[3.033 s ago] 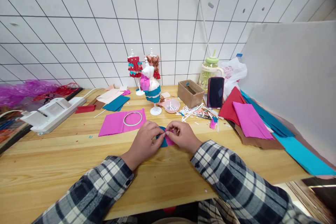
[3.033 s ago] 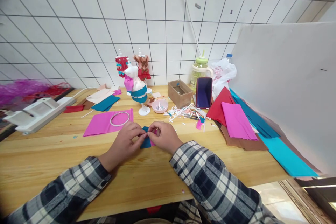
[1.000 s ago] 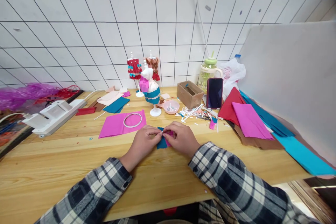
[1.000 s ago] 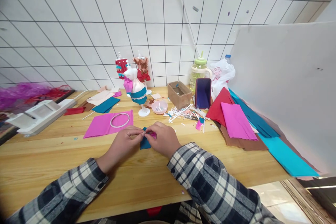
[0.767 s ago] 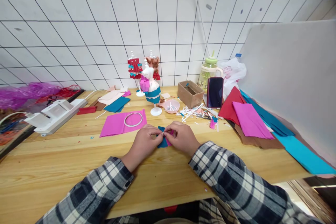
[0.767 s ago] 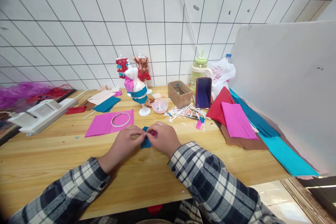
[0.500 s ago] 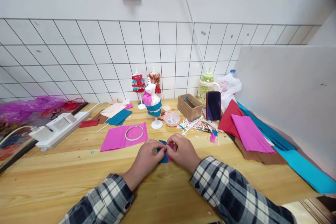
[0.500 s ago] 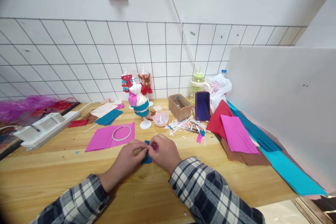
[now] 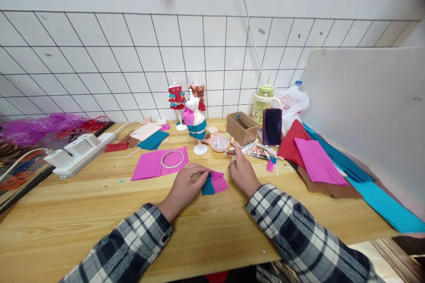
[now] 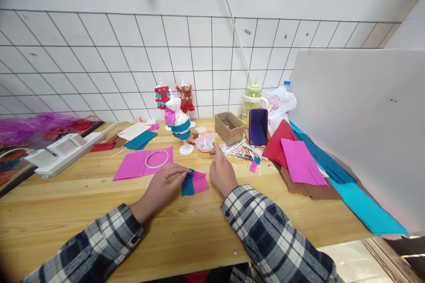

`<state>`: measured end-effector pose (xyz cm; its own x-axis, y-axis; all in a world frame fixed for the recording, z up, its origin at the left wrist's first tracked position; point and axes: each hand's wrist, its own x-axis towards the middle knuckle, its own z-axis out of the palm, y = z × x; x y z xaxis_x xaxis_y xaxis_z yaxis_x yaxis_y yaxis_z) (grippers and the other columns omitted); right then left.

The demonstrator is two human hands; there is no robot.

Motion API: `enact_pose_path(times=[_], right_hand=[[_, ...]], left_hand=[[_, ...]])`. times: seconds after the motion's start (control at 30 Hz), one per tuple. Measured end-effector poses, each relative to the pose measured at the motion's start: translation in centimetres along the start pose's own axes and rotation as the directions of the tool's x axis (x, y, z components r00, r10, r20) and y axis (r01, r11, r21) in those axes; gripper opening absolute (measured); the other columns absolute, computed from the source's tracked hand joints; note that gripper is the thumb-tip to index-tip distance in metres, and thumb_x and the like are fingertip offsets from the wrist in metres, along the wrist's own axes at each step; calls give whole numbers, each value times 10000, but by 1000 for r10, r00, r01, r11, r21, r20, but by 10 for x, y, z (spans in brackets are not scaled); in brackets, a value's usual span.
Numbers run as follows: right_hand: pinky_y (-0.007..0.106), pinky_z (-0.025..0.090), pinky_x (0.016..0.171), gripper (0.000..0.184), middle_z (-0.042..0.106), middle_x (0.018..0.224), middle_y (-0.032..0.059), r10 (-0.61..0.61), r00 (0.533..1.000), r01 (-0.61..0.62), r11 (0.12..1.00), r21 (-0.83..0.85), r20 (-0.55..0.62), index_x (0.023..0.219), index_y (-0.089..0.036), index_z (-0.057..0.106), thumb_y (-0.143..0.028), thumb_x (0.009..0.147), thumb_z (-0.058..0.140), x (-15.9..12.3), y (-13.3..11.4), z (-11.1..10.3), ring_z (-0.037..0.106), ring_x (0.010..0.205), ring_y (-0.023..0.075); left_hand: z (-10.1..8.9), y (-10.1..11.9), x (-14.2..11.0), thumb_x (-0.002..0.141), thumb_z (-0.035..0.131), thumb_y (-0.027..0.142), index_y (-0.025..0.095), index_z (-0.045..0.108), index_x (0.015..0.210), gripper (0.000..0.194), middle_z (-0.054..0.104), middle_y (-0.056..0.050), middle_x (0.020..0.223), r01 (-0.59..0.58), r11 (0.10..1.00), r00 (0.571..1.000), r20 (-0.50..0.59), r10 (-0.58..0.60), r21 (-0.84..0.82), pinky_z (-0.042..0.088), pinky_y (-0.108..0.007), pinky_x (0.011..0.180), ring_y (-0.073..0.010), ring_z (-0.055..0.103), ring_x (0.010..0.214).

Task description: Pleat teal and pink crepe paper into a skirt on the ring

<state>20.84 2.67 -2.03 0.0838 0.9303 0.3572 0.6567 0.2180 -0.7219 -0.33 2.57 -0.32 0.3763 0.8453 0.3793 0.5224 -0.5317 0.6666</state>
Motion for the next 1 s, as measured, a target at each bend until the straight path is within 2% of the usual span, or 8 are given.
enact_pose_path(times=[0.13,0.23,0.37,0.5,0.63,0.83,0.9,1.0], right_hand=[[310,457,712,252,679,879,31,44,998,-41,997,-66,40,1083,-224,632,-249,861,515,2,3,-3,597,730,176],[318,474,778,392,661,1075,58,-92,995,92,996,15,33,1230,-222,582,-190,842,537,1,-3,-5,604,789,160],[310,480,790,209,697,925,44,-224,969,210,969,130,108,1041,-224,698,-255,860,600,-5,-16,-3,614,841,170],[289,484,762,184,719,859,30,-200,965,161,962,219,171,977,-220,726,-305,820,684,-10,-23,1,636,821,164],[270,482,714,92,721,788,6,-149,967,99,967,233,207,851,-219,732,-288,798,704,-12,-25,5,642,745,149],[279,459,719,79,707,779,20,-222,963,199,968,151,155,792,-208,710,-276,817,679,-10,-28,-1,618,777,160],[270,464,692,104,704,762,22,-192,972,157,959,234,135,779,-197,708,-286,816,668,-8,-26,-2,619,751,155],[268,486,670,140,709,753,24,-79,986,13,912,409,144,768,-181,705,-317,782,674,-2,-18,-3,630,716,153]], left_hand=[[0,0,1,880,563,291,231,740,907,189,737,-35,906,-14,1000,1000,-3,14,4,504,-348,838,-192,652,891],[0,-1,1,878,564,275,232,739,907,182,737,-36,908,-40,999,999,5,40,17,498,-352,840,-190,649,885],[1,-1,1,872,575,260,229,734,894,163,731,-39,915,-79,996,997,14,78,46,487,-351,843,-186,640,884],[2,1,0,878,565,273,220,729,889,173,728,-49,901,-133,988,991,25,131,73,483,-344,832,-186,634,877],[2,3,1,883,557,290,214,732,880,191,727,-57,880,-165,981,986,53,160,106,477,-341,815,-190,630,864],[3,3,-1,912,530,325,219,745,923,240,726,-62,908,-154,980,986,81,145,125,465,-352,819,-197,612,880],[4,3,-1,936,491,329,236,735,1016,273,725,-61,952,-157,982,983,108,145,107,464,-357,838,-199,607,914],[4,-1,-1,949,459,327,233,670,1182,329,717,-71,1036,-144,985,984,122,133,93,460,-379,897,-210,602,984]])
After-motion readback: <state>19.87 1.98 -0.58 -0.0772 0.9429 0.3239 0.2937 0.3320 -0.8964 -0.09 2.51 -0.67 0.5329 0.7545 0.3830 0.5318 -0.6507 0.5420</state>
